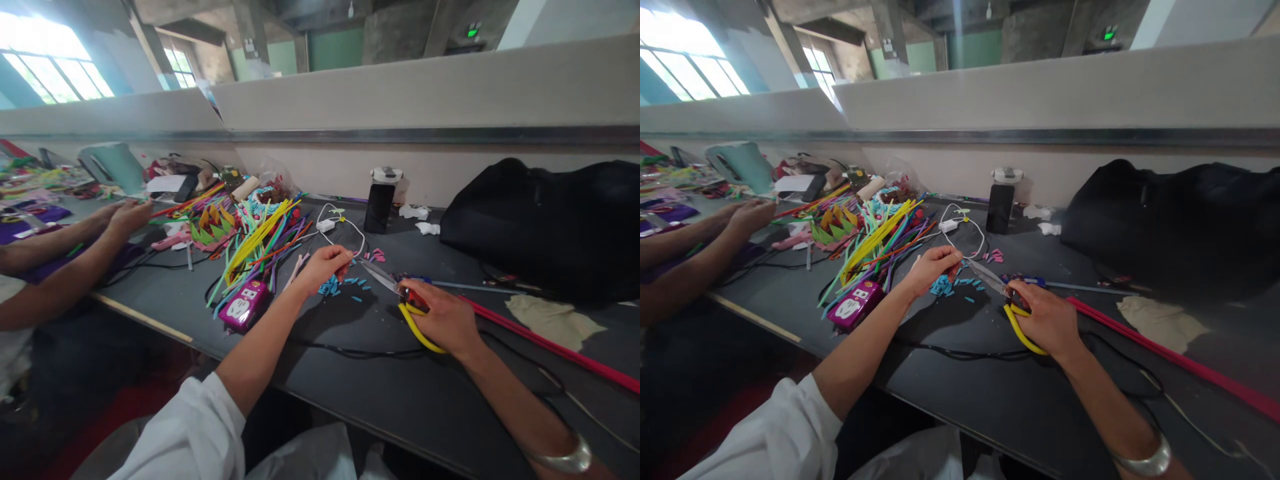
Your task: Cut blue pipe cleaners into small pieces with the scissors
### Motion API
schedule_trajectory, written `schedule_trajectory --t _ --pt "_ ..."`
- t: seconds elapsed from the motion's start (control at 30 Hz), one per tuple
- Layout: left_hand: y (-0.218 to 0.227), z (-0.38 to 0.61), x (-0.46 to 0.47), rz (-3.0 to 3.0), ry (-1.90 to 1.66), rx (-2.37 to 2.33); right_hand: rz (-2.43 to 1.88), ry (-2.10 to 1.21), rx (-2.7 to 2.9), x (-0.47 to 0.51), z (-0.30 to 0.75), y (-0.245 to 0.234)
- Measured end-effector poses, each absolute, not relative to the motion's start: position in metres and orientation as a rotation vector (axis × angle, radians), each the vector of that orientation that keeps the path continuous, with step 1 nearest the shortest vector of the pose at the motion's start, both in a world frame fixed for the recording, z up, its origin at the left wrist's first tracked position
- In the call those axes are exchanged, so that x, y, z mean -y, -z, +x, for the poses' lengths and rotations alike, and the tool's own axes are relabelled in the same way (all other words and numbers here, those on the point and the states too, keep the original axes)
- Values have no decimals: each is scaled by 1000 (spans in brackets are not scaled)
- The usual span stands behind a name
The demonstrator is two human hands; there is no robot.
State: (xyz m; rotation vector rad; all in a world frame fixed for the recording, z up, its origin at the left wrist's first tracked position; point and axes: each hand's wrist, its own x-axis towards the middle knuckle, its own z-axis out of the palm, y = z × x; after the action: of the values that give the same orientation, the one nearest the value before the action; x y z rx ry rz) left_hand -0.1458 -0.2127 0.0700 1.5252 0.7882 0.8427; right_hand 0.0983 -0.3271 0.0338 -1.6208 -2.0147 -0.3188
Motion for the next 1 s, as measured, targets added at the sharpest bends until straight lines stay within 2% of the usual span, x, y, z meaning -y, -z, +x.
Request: schedule_trajectory --t 0.3,1.0 --pt "-73 -137 219 1305 -817 -784 -1644 276 2052 327 97 -35" --pt "-71 -133 224 1216 -829 -767 -1643 240 2044 327 95 -35"
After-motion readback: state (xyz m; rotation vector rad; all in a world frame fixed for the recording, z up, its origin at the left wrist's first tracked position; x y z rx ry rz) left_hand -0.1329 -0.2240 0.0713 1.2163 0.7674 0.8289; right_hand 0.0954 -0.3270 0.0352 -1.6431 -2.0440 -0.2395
